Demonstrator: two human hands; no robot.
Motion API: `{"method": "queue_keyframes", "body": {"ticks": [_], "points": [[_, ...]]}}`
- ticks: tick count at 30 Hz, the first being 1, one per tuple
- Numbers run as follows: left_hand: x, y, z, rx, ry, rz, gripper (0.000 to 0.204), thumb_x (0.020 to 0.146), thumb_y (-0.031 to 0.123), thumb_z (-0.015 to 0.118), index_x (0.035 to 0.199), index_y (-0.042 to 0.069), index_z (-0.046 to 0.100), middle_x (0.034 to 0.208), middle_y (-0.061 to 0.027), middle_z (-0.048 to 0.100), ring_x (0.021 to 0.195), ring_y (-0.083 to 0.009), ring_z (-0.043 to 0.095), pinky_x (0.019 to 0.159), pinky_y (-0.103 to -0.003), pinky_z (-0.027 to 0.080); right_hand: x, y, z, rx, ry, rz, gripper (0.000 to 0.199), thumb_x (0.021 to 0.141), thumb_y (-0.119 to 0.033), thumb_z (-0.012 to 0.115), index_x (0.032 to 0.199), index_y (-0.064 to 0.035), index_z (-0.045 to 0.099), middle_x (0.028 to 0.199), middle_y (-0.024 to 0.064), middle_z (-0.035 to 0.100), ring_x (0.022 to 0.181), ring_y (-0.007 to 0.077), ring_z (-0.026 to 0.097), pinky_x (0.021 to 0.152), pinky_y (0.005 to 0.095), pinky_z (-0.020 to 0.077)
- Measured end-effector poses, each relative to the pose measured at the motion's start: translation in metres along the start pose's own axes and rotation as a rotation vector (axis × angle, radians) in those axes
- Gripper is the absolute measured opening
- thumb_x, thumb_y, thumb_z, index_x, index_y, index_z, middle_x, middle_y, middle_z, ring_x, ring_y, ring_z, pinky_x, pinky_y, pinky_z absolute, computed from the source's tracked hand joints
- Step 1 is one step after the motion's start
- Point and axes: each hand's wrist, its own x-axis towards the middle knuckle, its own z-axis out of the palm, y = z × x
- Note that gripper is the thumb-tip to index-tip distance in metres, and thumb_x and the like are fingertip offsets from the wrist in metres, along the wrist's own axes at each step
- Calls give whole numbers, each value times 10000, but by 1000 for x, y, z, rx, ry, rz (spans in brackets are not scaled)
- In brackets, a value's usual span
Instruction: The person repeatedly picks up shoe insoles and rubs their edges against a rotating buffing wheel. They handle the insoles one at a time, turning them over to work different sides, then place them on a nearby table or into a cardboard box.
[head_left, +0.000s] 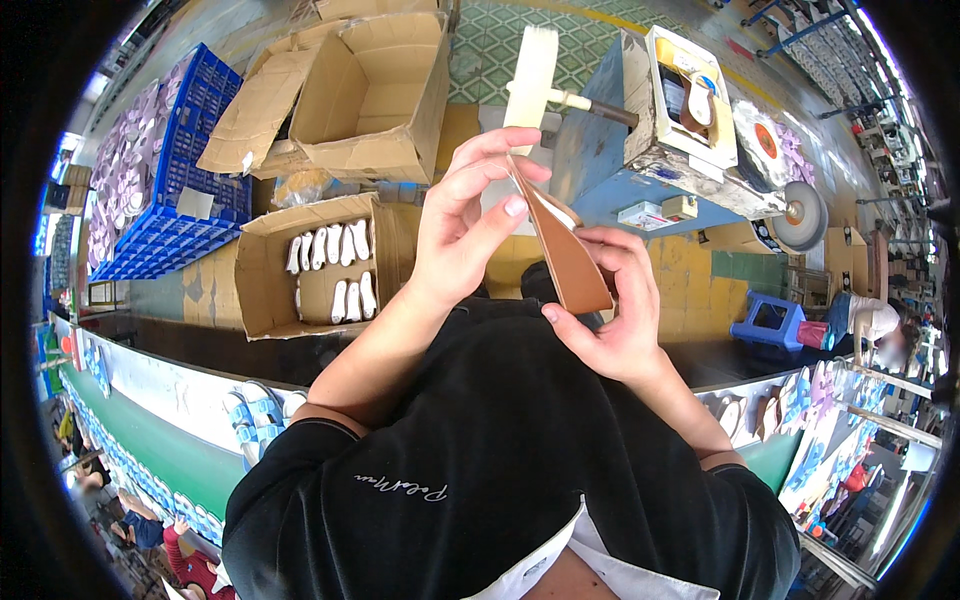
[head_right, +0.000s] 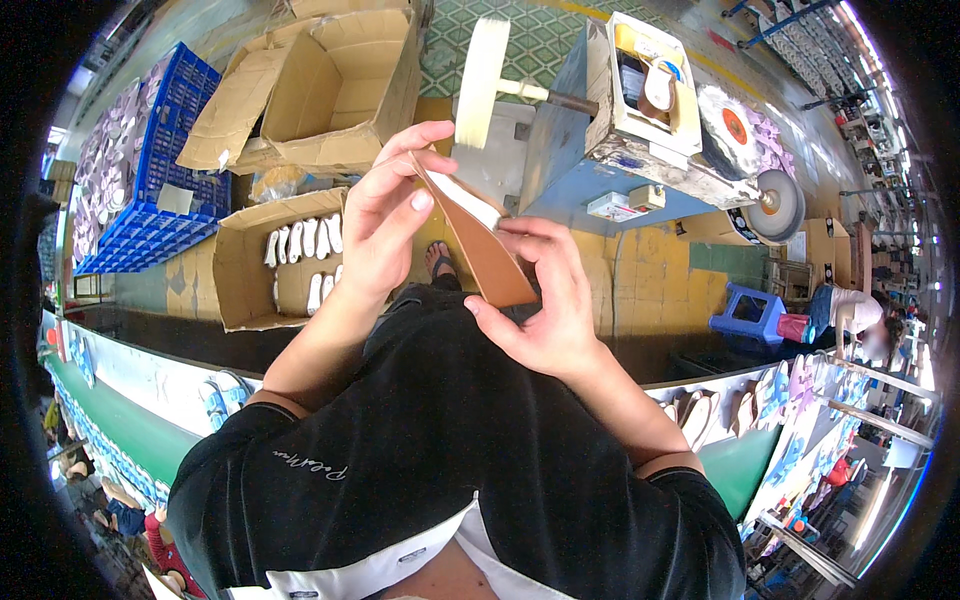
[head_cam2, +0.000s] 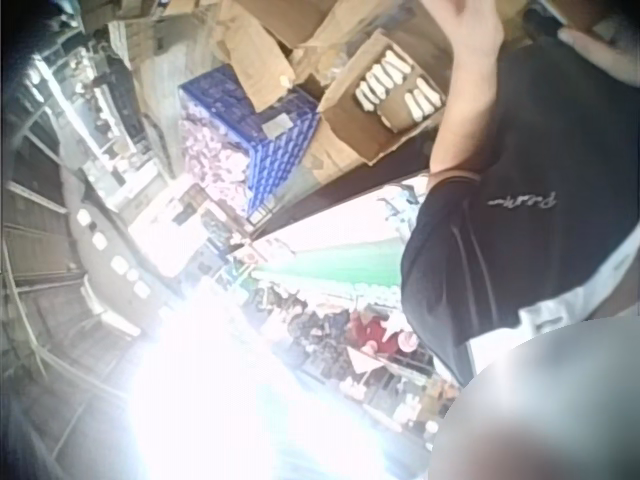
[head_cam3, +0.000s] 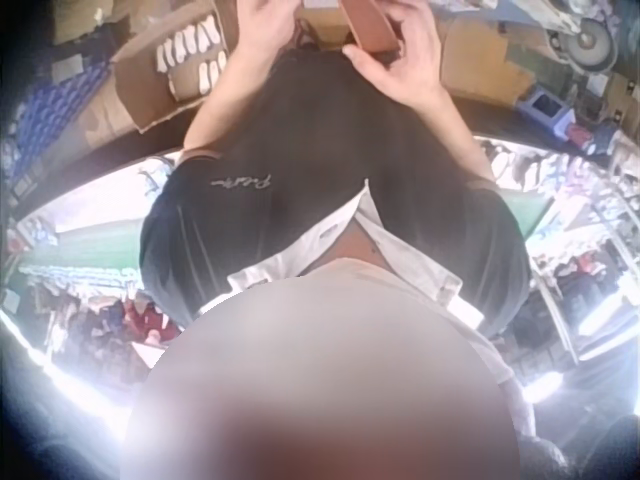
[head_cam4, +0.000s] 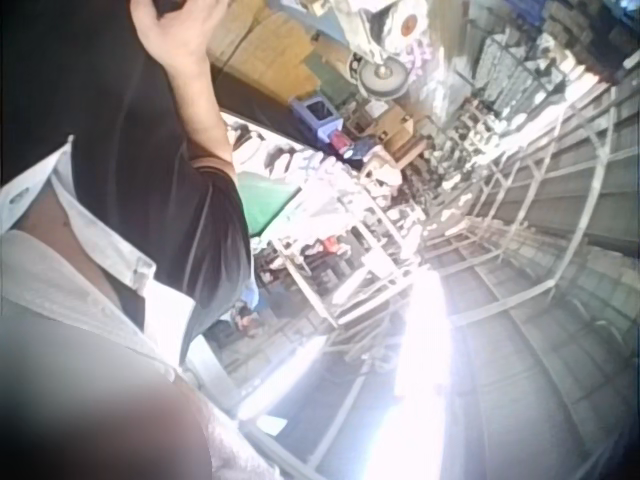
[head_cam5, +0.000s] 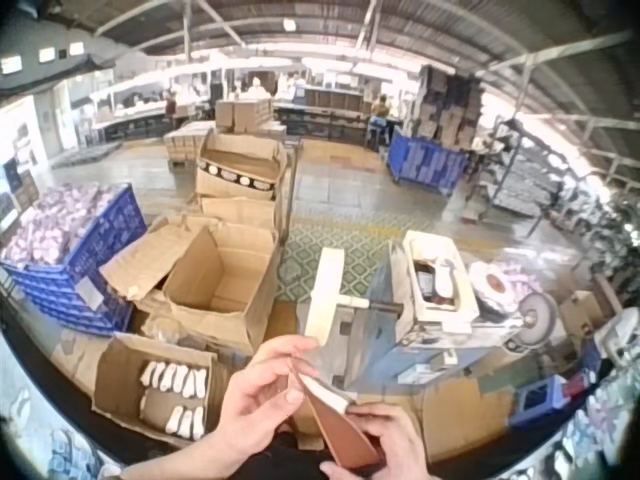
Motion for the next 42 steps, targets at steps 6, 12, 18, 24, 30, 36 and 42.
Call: {"method": "queue_keyframes", "body": {"ticks": [6,12,18,24,30,36,42], "points": [[-5,9,12,369,24,39,309,1085,68,757,1391,37,736,1536,-216,674,1346,-289,681,1199,-468,500,-5,-1,4,-55,79,-5,713,815,-90,992,1433,1,646,1508,182,594,1282,292,690,958,384,626],[-9,4,11,167,178,-115,370,1213,292,609,1305,-20,785,1503,-133,725,1334,-230,682,1197,-436,494,-4,-1,3,-133,124,-70,704,786,-80,995,1404,1,668,1484,187,611,1334,355,665,1060,449,592],[-13,-2,10,4,223,-236,604,1267,455,413,1379,-14,776,1569,-131,691,1399,-225,644,1194,-427,469,-3,-2,2,-126,143,-45,657,804,-86,978,1384,2,682,1455,200,631,1307,372,677,1063,459,591],[-26,-3,21,50,246,-351,628,1251,461,475,1651,-15,561,1681,-120,585,1487,-230,567,1251,-462,425,-2,2,8,76,187,126,520,932,-105,898,1377,16,659,1419,220,641,1287,359,686,1040,434,605],[-28,-12,28,53,308,-308,492,1218,330,619,1604,25,628,1634,-82,646,1450,-197,599,1152,-382,475,0,6,13,167,197,161,493,949,-84,879,1376,21,656,1415,219,639,1291,361,684,1049,427,611],[-28,-36,-4,23,551,-501,293,1212,247,627,1389,51,754,1341,-49,773,1231,-149,679,1057,-350,504,-2,2,10,154,182,158,518,923,-77,900,1374,17,662,1411,211,643,1289,356,682,1036,426,611],[-31,-40,-6,44,578,-787,454,1199,290,584,1598,73,573,1486,-111,690,1333,-227,633,1209,-475,475,-1,11,6,-190,252,-93,556,852,-13,932,1373,-43,740,1434,189,649,1250,376,682,1020,439,591]]}}
